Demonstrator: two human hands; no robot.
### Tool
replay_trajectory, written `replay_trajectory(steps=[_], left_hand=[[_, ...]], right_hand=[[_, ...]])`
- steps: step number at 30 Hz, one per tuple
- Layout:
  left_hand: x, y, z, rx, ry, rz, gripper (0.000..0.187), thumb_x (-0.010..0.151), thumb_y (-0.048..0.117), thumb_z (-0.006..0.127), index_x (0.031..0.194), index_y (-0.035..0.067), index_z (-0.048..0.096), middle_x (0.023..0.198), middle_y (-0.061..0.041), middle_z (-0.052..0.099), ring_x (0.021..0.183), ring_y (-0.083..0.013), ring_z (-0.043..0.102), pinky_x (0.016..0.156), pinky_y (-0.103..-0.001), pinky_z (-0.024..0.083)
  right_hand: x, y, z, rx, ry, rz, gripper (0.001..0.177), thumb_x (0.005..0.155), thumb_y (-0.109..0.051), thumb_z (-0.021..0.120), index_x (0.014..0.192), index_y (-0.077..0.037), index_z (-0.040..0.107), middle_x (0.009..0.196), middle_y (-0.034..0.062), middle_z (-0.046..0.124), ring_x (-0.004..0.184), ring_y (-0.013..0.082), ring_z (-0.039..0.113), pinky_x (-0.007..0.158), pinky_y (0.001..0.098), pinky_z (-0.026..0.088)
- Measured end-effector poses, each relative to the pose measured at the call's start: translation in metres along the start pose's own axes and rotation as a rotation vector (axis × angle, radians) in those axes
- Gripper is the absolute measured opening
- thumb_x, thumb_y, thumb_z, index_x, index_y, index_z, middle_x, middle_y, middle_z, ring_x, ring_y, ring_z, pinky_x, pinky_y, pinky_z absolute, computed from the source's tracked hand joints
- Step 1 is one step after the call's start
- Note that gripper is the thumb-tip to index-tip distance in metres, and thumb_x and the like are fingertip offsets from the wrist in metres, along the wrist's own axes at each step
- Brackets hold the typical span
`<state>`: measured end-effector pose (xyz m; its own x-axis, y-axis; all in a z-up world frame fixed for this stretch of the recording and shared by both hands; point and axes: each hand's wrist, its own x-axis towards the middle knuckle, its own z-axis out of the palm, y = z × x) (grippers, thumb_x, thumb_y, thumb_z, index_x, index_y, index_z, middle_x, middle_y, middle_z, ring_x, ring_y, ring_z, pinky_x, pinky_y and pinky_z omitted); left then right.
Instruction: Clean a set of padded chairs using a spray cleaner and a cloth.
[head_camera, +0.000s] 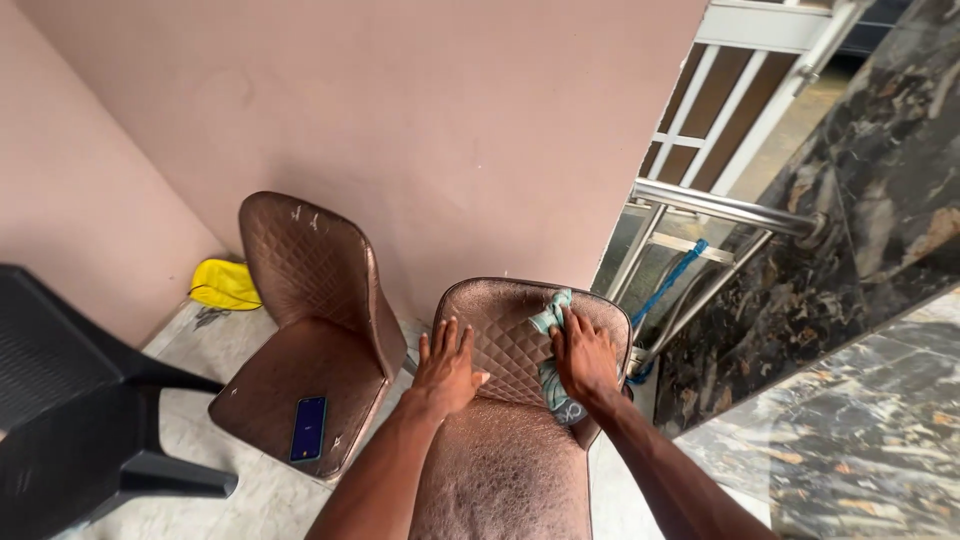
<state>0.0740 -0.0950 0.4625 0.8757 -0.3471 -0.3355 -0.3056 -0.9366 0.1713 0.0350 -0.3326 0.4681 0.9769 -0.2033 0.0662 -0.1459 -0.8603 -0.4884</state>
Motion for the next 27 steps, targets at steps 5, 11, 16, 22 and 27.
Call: replay_trajectory(steps=[5,11,16,22,27], left_hand=[[0.045,-0.011,-0.039,-0.018,0.06,0.043,0.091,0.098,0.041,0.065,0.162,0.003,0.013,0.17,-0.019,0.006,0.159,-0.032,0.005,0.127,-0.057,0.007],[0.124,-0.026,-0.044,0.045,0.038,0.095,0.089,0.095,0.025,0.069,0.162,0.001,0.015,0.17,-0.017,0.01,0.157,-0.0313,0.012,0.125,-0.055,0.014],[0.167,-0.02,-0.019,0.05,0.033,0.237,0.077,0.098,0.017,0.063,0.159,-0.002,0.019,0.165,-0.021,0.023,0.151,-0.0349,0.027,0.119,-0.054,0.029],[0.174,-0.008,-0.034,0.026,0.028,0.098,0.036,0.104,0.014,0.05,0.137,0.0,0.055,0.139,-0.016,0.056,0.125,-0.0324,0.061,0.109,-0.045,0.048],[0.183,-0.016,-0.027,-0.078,0.139,0.153,0.026,0.101,0.008,0.051,0.122,0.002,0.066,0.125,-0.021,0.065,0.112,-0.0364,0.068,0.093,-0.044,0.058]], right_hand=[[0.028,-0.02,-0.009,-0.061,0.034,0.015,0.055,0.102,-0.041,0.047,0.151,-0.016,0.045,0.154,0.0088,0.049,0.125,0.044,0.051,0.106,0.0567,0.041],[0.062,-0.051,0.011,-0.187,0.032,-0.022,0.055,0.102,-0.037,0.048,0.152,-0.015,0.042,0.156,0.007,0.044,0.132,0.0408,0.045,0.11,0.0551,0.037],[0.09,-0.061,0.035,-0.28,-0.005,-0.031,0.056,0.104,-0.035,0.046,0.155,-0.016,0.037,0.161,0.0061,0.037,0.136,0.0386,0.041,0.115,0.0549,0.032],[0.116,-0.062,0.056,-0.31,-0.123,-0.054,0.057,0.104,-0.03,0.047,0.158,-0.022,0.032,0.166,0.002,0.029,0.146,0.0358,0.031,0.121,0.0558,0.025],[0.135,-0.055,0.077,-0.259,-0.241,-0.194,0.066,0.097,-0.024,0.057,0.158,-0.021,0.032,0.166,0.005,0.03,0.152,0.0326,0.024,0.123,0.0554,0.018]])
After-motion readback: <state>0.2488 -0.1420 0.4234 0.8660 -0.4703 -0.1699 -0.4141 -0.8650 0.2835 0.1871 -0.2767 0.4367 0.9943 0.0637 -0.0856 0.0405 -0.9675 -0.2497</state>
